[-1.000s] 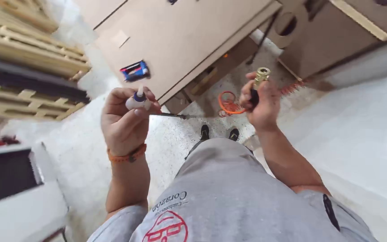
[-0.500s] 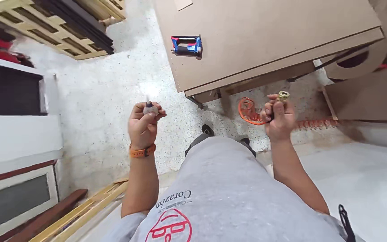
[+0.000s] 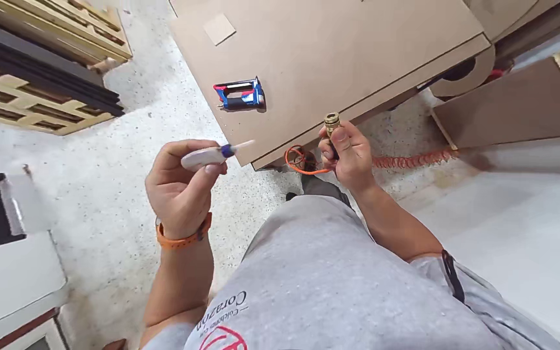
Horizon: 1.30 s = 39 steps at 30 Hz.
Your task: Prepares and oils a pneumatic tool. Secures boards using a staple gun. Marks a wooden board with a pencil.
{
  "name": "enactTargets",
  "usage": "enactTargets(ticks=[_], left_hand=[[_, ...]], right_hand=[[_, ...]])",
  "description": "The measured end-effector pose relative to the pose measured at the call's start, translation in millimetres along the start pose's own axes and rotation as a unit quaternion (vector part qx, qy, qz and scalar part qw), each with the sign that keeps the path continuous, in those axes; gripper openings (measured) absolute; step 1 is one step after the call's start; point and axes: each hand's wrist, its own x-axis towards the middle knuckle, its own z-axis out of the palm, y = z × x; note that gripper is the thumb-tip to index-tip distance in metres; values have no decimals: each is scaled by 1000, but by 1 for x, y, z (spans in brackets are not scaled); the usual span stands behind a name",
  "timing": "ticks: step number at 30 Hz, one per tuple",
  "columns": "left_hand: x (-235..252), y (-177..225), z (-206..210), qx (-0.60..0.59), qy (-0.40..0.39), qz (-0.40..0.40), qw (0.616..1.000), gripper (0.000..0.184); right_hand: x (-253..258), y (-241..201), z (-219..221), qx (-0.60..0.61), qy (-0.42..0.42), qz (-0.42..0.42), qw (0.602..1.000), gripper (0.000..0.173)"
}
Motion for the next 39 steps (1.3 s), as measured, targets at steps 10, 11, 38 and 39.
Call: enactTargets(ticks=[10,11,38,39], left_hand=[[129,30,63,217,-106,66,968,28],[136,30,65,219,-110,64,967,27],[193,23,1,223,-150,117,956,27],[193,22,0,220,-149,116,957,27]], right_hand=[[87,-13,10,199,-107,54,973,34],[93,-14,11,205,-112,52,971,34],[138,1,83,214,-71,19,974,34],[139,0,84,213,-72,18,974,34]])
